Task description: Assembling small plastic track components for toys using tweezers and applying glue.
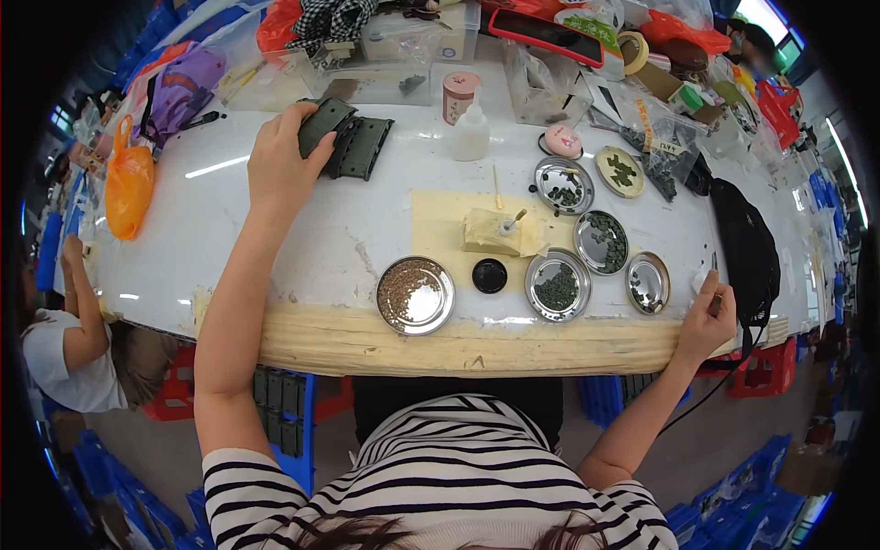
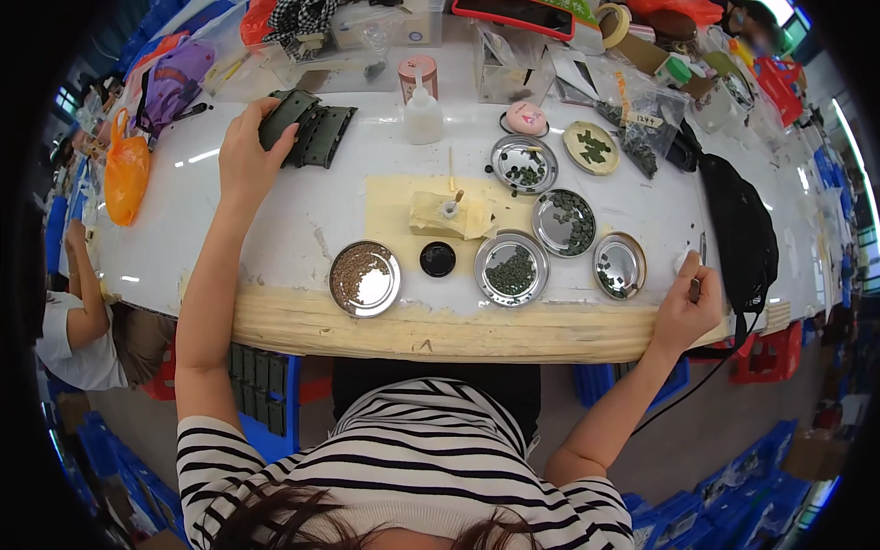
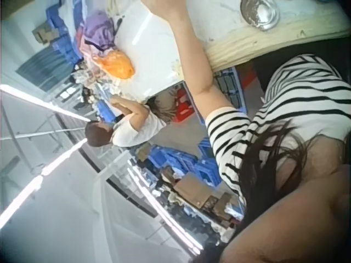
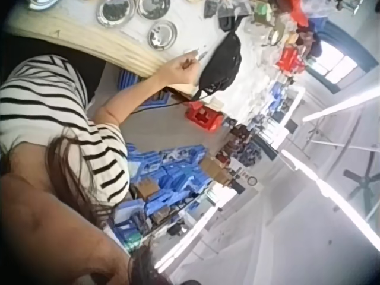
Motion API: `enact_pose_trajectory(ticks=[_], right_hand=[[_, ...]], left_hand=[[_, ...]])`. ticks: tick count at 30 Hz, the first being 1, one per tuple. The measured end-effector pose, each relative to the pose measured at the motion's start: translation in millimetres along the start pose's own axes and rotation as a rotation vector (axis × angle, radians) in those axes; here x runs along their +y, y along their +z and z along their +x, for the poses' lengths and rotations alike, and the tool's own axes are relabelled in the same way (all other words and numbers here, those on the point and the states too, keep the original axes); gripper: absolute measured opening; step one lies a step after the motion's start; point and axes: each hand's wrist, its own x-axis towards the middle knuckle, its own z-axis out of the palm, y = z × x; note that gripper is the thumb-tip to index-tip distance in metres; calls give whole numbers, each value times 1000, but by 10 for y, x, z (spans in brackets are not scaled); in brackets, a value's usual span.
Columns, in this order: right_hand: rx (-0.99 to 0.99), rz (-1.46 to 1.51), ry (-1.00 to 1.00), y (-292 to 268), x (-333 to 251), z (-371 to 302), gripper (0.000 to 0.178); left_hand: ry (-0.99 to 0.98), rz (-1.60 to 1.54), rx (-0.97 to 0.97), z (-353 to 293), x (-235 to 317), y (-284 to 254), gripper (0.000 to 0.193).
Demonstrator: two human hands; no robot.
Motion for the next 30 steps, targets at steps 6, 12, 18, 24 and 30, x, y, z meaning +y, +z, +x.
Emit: enact_pose_trajectory(ticks=[6,12,18,24,30], right_hand=[[-5,45,35,-10,5,7,34],[-63,3,157,-41,-32,126,23],[-147,-8,89,-110,407,920,30],[-222,-278,166,172,1281,2189,44],[-296,-508,154,800,2308,3050,42]], left_hand=[[82,-173,230,-152,294,-486,31],[-86,-252,36,-689,268,-783,24],[-309,-241,-111,-1096,230,-865,22],[-418,-302,-105,-1286,223,-716,19],[-374,-148,115,-1563,340,-715,28]])
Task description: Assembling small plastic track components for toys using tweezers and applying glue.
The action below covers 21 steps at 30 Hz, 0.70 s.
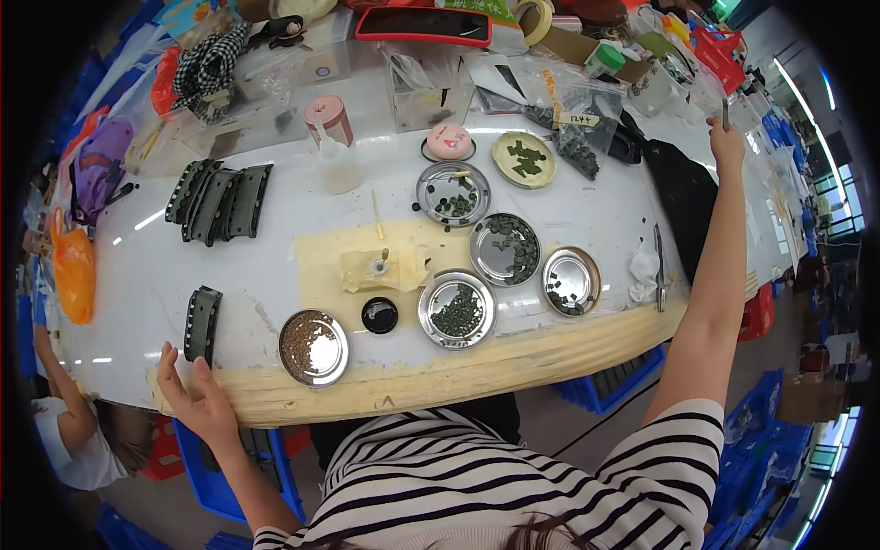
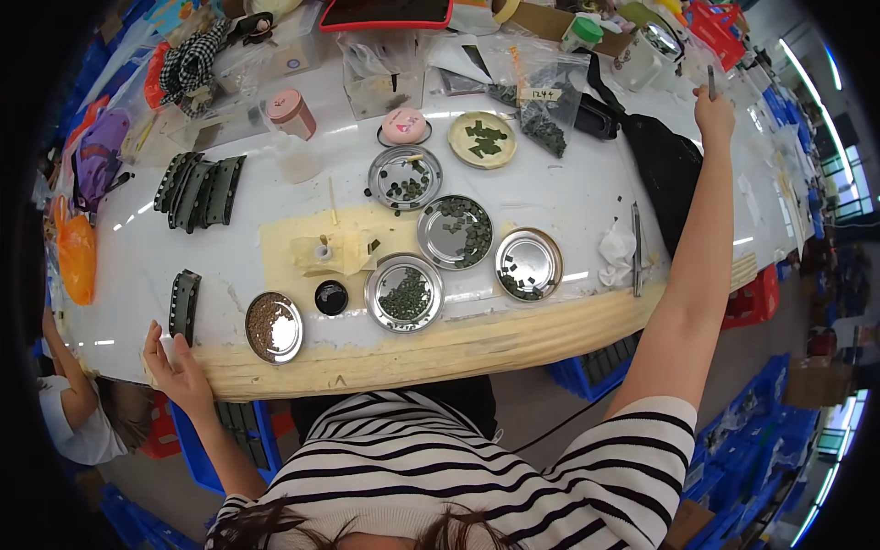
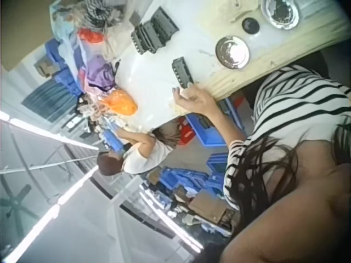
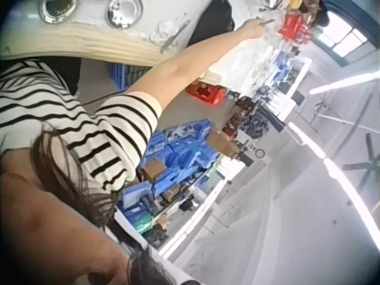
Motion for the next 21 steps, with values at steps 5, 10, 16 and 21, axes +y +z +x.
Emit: enact_pose_trajectory(ticks=[5,10,16,21], right_hand=[[-115,331,206,480,-88,372,36],[-200,468,250,690,-93,796,35],[-323,569,327,849,-52,1072,32],[-310,656,358,819,75,1046,33]], left_hand=[[-188,-35,121,-158,-29,42,26],[-272,-108,165,-178,-104,54,25],[-294,-77,168,-196,-95,19,24],[-286,-65,160,-171,-75,44,22]])
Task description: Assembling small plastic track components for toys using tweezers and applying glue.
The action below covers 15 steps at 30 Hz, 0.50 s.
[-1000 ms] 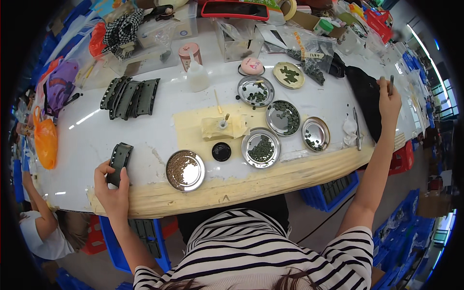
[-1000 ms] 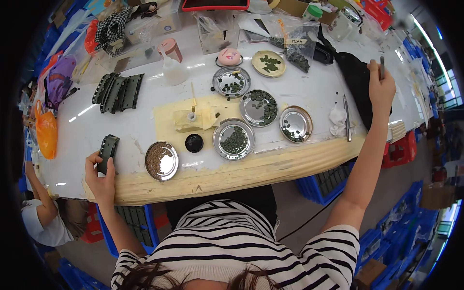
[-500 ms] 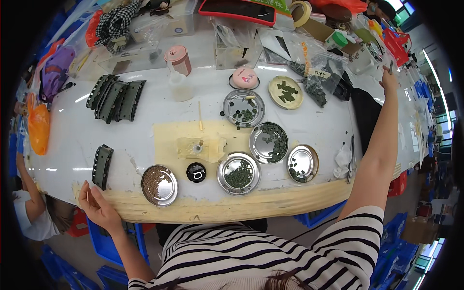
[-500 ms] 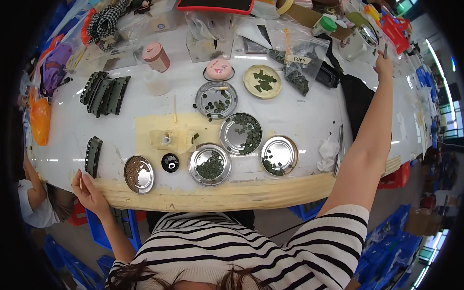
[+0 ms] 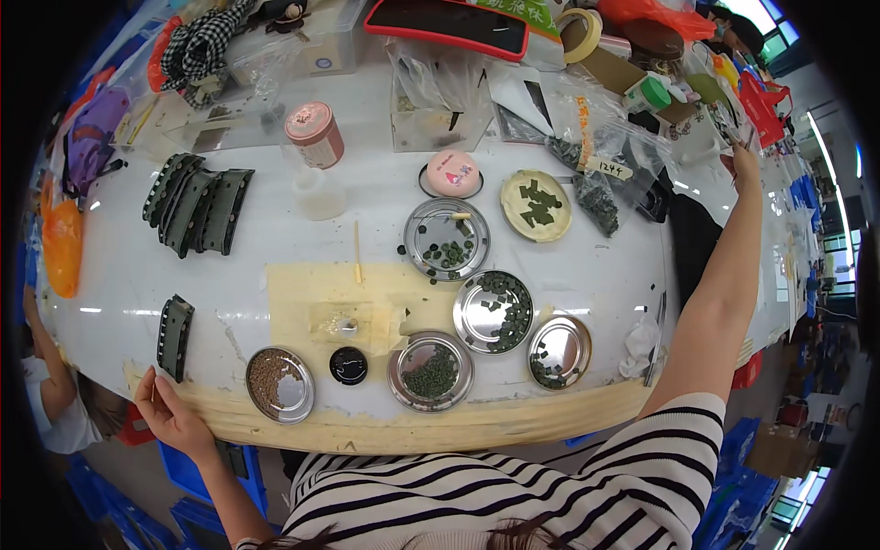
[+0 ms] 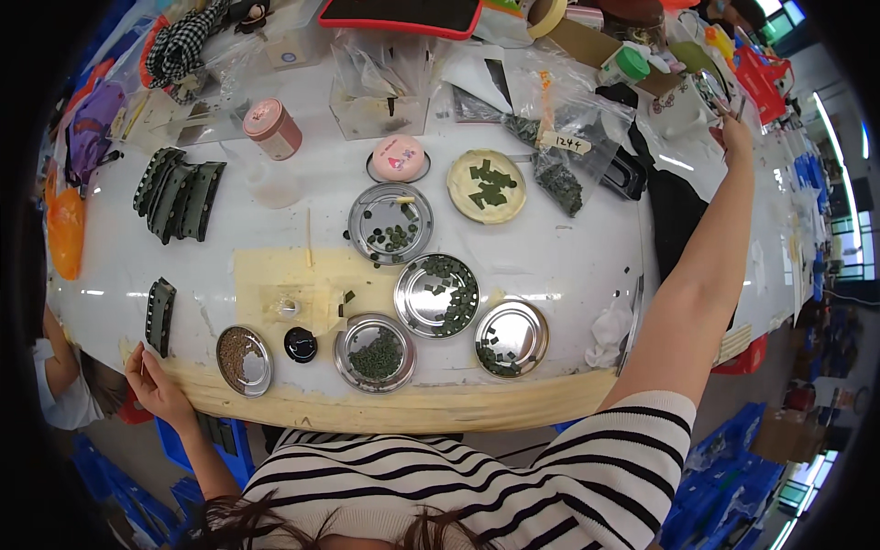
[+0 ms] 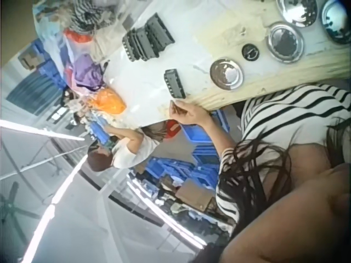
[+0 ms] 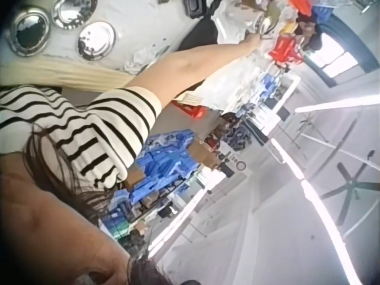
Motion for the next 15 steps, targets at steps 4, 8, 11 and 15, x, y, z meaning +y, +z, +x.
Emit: enact_pose_trajectory(ticks=[4,8,11,15], right_hand=[[20,-20,-99,-131,-160,-300,38],[15,23,-147,-343,-408,-690,39],[-13,106,-154,-457,-536,-930,39],[-67,-9,-122,-541,-730,-1332,36]], left_hand=[[4,-8,-2,-12,-11,-22,22],[19,-12,-11,1,-21,0,22],[8,-40,-20,8,-20,10,22],[25,-43,2,-12,30,16,22]])
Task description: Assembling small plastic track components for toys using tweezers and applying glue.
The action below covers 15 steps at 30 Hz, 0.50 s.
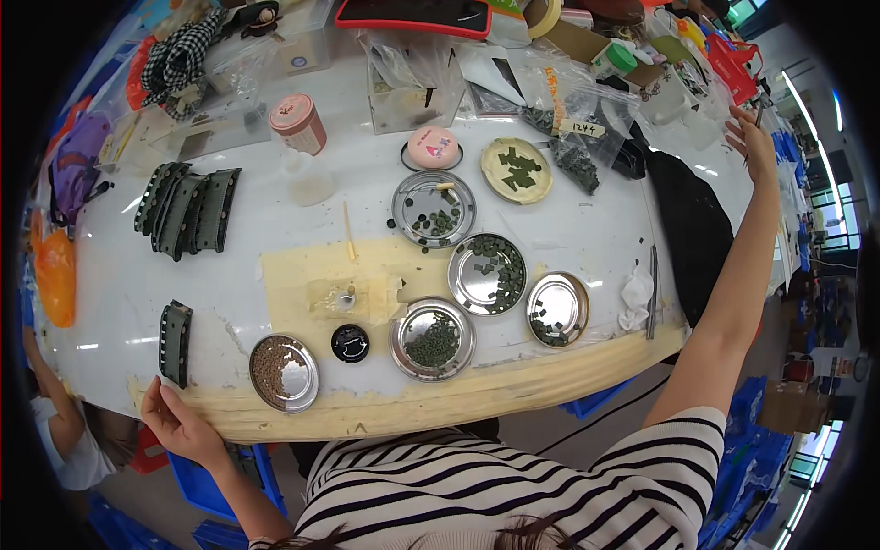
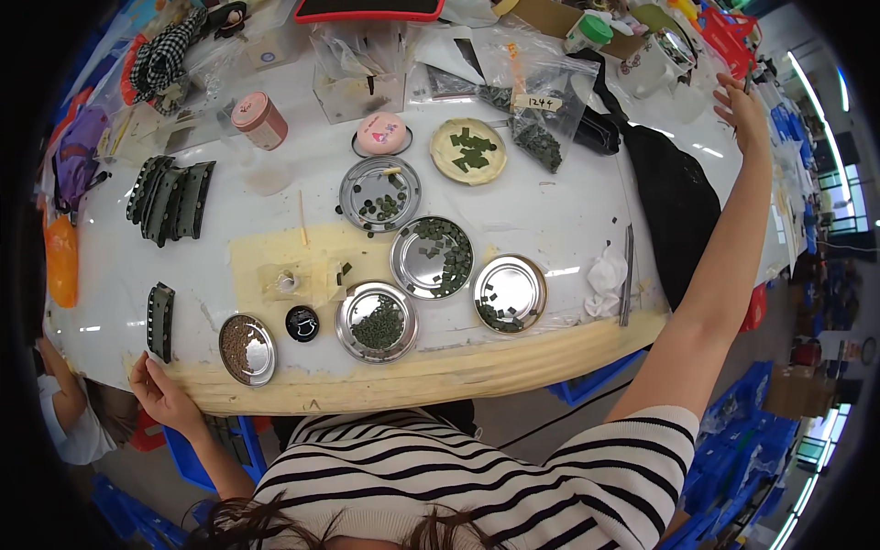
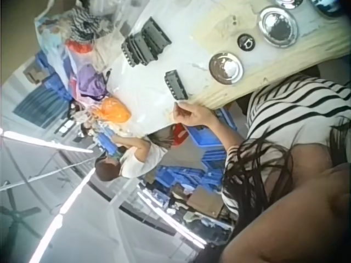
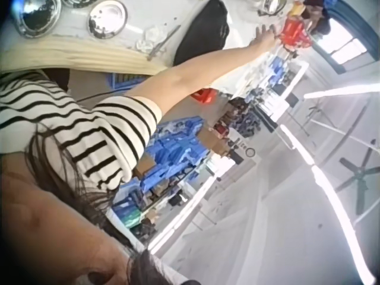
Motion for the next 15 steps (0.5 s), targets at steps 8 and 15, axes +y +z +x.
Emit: enact_pose_trajectory(ticks=[8,15], right_hand=[[-289,328,-109,149,-219,-810,35],[-286,323,-129,227,-256,-953,34]], left_hand=[[41,-19,-3,1,10,11,21],[52,-31,6,-14,12,2,20]])
